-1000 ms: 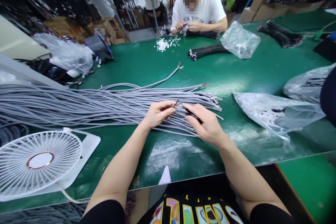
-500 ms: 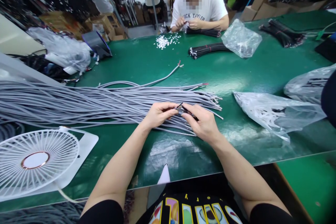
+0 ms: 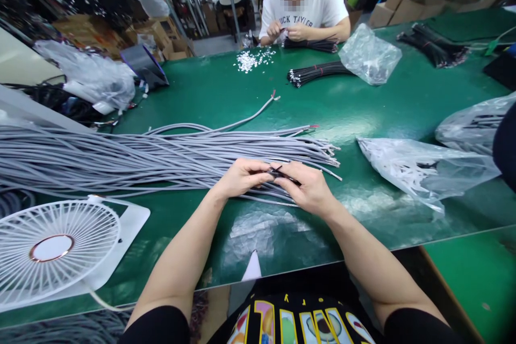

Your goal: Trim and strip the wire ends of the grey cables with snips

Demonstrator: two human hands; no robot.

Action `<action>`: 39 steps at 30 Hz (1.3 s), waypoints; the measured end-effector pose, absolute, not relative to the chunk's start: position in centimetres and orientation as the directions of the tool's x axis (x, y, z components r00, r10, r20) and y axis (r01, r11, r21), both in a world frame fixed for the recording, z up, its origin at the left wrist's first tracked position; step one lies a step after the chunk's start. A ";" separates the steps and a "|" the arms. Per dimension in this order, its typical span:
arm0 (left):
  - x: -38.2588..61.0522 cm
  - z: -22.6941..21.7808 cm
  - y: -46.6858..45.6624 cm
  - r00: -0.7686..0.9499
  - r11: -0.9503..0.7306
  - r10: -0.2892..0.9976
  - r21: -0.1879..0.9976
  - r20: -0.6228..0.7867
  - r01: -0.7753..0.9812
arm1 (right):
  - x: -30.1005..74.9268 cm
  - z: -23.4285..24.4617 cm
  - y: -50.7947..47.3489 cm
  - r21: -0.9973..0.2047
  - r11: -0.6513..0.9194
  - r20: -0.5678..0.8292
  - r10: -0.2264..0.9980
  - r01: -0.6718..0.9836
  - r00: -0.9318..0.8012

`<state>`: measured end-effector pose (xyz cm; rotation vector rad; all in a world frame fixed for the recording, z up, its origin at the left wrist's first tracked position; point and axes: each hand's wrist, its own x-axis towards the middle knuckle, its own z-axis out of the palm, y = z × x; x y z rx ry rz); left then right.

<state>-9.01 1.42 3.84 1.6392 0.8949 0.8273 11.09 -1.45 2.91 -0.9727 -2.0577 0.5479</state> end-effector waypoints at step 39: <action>-8.1 5.7 0.5 0.073 -0.176 0.982 0.984 0.174 0.023 | 11.3 3.9 -1.0 -0.676 0.574 0.490 0.818 0.461 -0.300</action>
